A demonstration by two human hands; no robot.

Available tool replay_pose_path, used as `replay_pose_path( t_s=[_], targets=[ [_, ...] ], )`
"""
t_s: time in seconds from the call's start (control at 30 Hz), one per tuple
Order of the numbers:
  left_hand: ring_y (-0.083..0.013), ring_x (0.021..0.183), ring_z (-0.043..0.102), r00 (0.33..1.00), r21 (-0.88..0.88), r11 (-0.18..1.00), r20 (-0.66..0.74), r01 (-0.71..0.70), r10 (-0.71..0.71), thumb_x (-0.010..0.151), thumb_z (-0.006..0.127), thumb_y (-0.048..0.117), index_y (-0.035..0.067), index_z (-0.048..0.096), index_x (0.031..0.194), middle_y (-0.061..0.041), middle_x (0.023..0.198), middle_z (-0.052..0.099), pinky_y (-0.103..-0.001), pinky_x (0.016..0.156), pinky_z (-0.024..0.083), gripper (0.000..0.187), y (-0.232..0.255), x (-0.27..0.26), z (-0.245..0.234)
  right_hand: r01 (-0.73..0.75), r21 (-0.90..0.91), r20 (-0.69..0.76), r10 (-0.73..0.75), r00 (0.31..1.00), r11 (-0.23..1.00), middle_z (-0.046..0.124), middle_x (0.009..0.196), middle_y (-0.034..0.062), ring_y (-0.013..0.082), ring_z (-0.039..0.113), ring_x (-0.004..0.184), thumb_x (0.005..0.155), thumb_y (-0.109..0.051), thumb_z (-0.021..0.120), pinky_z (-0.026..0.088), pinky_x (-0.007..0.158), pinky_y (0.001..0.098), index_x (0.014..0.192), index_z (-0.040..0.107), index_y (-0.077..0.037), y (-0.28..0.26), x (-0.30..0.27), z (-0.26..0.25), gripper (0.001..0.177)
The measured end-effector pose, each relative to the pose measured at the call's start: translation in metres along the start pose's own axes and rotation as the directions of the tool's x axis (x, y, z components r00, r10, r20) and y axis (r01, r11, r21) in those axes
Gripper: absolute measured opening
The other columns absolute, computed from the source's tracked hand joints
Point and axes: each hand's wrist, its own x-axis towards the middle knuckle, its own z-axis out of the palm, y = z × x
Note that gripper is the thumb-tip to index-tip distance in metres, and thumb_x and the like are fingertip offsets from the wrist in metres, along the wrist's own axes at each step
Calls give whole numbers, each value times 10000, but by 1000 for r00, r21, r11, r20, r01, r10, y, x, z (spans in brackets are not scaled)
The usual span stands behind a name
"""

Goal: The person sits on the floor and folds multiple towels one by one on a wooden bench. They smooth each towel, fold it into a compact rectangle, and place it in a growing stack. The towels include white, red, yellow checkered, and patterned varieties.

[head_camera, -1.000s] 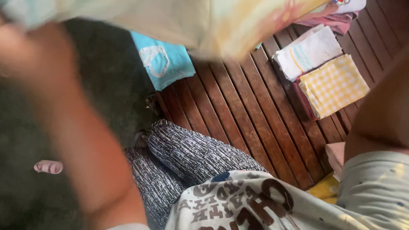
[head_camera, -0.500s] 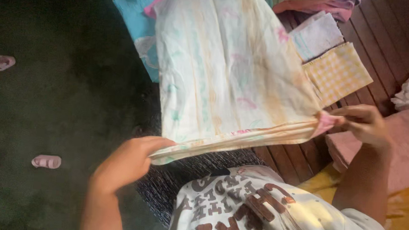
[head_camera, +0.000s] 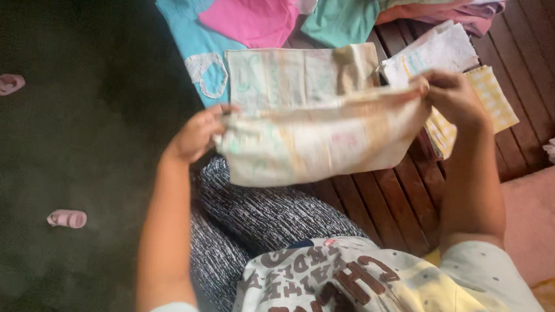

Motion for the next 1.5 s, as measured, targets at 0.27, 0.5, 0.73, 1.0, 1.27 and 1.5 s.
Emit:
replay_pose_path(
  t_s=[0.27, 0.5, 0.73, 1.0, 1.27, 1.5],
  targets=[
    [-93, 917, 649, 838, 18, 972, -504, -233, 210, 922, 729, -12, 145, 541, 1406, -10, 1058, 654, -250, 824, 548, 542, -74, 142, -42, -124, -600, -273, -57, 960, 790, 683, 780, 124, 171, 608, 694, 940, -221, 758, 485, 623, 371, 1010, 718, -13, 92, 129, 43, 224],
    [-96, 680, 508, 841, 337, 936, -475, -99, 260, 801, 625, -62, 95, 660, 1309, 10, 875, 597, -267, 635, 433, 532, -94, 132, -68, -139, -712, -287, -104, 952, 688, 693, 850, 235, 288, 673, 739, 877, -116, 721, 497, 658, 425, 1055, 717, 10, 114, 123, 41, 218],
    [-87, 815, 640, 914, 588, 809, -328, 0, 239, 809, 698, 38, 40, 688, 1176, -11, 954, 708, -241, 756, 516, 367, -60, 123, -62, -243, -764, -277, 37, 960, 598, 704, 893, 254, 372, 698, 841, 783, -135, 802, 530, 728, 428, 1270, 639, -41, 78, 117, 58, 522],
    [-146, 796, 668, 905, 752, 657, -316, 56, 284, 880, 806, 291, 5, 731, 937, -76, 866, 754, -310, 771, 528, 301, -51, 128, -60, -67, -815, -202, -174, 964, 576, 736, 917, 165, 344, 707, 826, 885, -222, 830, 537, 724, 421, 1129, 747, -70, 70, 132, 70, 299],
    [-178, 719, 672, 956, 758, 631, -280, 164, 89, 785, 886, 240, 3, 773, 827, -109, 799, 756, -343, 728, 534, 267, -22, 94, -71, -51, -728, -249, -194, 949, 683, 731, 825, 159, 211, 702, 712, 831, -70, 795, 542, 675, 353, 964, 783, -55, 82, 136, 50, 134],
    [-241, 778, 710, 837, 847, 520, -205, -107, 507, 767, 829, 51, 9, 756, 841, -151, 847, 737, -354, 729, 552, 112, -1, 95, -76, 21, -566, -369, -276, 888, 824, 787, 952, 110, 143, 725, 809, 910, 37, 707, 561, 734, 283, 1027, 811, -79, 79, 125, 46, 195]
  ],
)
